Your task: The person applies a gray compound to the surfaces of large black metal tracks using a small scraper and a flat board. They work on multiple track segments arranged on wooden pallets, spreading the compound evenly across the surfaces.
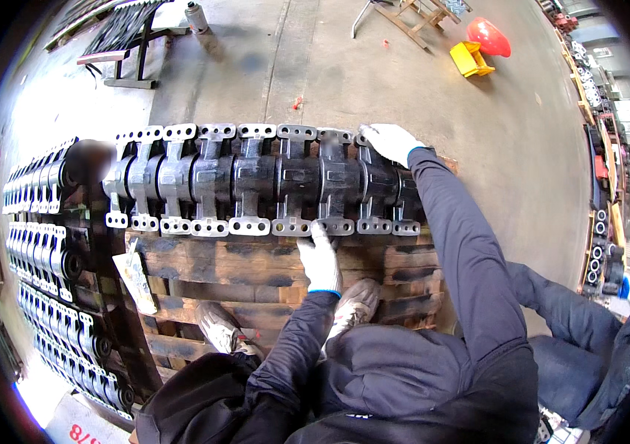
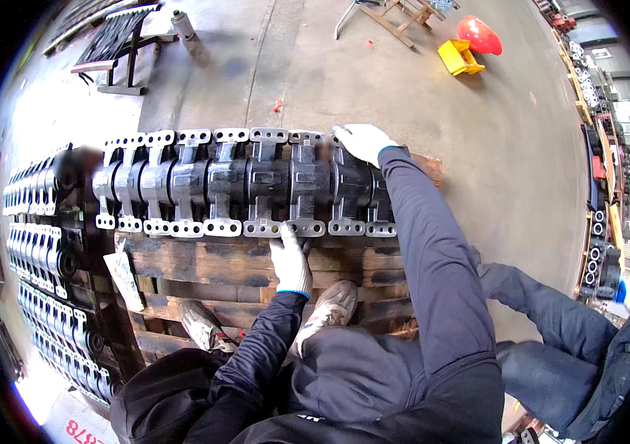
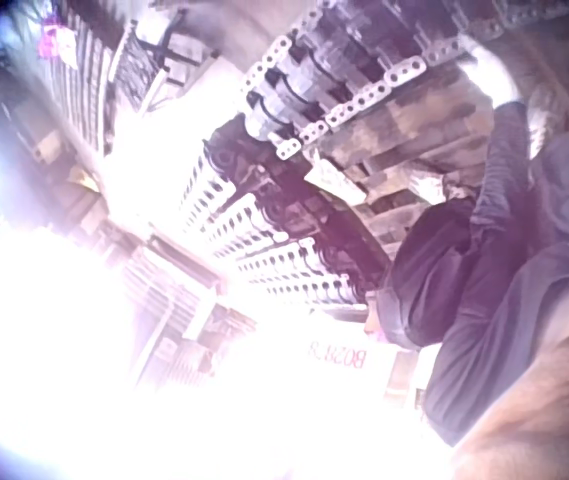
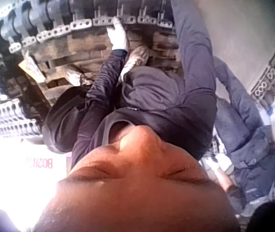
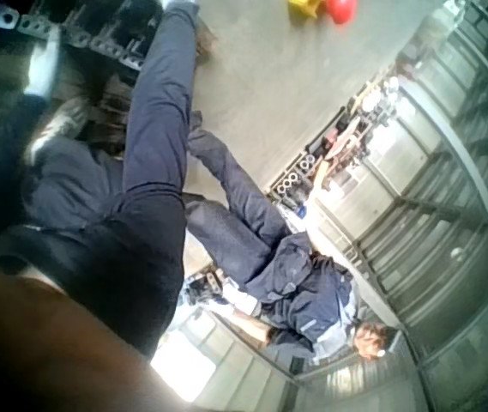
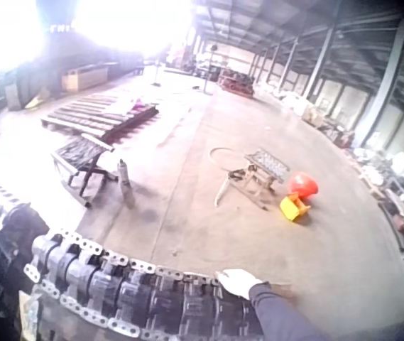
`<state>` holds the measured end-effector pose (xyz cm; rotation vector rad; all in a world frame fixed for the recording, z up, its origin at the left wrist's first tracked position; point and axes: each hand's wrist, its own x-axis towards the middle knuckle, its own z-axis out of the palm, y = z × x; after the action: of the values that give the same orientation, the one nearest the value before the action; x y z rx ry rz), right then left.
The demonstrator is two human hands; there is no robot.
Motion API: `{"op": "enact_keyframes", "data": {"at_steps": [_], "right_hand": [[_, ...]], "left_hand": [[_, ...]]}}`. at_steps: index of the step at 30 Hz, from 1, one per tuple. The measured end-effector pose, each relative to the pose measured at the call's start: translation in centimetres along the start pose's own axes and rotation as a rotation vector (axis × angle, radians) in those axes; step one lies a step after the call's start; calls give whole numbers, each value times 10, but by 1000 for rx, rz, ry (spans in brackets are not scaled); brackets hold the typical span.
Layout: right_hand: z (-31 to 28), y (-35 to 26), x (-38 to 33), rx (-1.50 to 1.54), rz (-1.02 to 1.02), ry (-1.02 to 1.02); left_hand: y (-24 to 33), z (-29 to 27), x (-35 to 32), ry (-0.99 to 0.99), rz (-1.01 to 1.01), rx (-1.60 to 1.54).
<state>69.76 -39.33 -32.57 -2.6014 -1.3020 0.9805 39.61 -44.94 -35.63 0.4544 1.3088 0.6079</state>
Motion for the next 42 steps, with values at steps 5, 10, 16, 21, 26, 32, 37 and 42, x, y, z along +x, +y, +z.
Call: {"op": "enact_keyframes", "data": {"at_steps": [5, 10, 16, 21, 26, 32, 37, 42], "right_hand": [[9, -1, 6, -130, -91, 58], [16, 7, 9, -196, -87, 50], [23, 4, 8, -184, -88, 129], [21, 5, 10, -210, -81, 108], [12, 4, 5, -152, -93, 43], [-33, 23, -19, 120, 176, -62], [-6, 50, -13, 97, 81, 26], [9, 72, -4, 102, -34, 89]], "left_hand": [[-34, 9, -12, -352, 11, 145], [-37, 34, -10, -370, -220, -92], [-38, 33, -13, -262, -145, -129], [-20, 39, -20, -295, -254, -186], [-15, 36, -21, -298, -265, -183], [-9, 44, -27, -290, -267, -253], [-18, 48, -32, -340, -308, -161], [-52, 70, -33, -534, -413, -12]]}}
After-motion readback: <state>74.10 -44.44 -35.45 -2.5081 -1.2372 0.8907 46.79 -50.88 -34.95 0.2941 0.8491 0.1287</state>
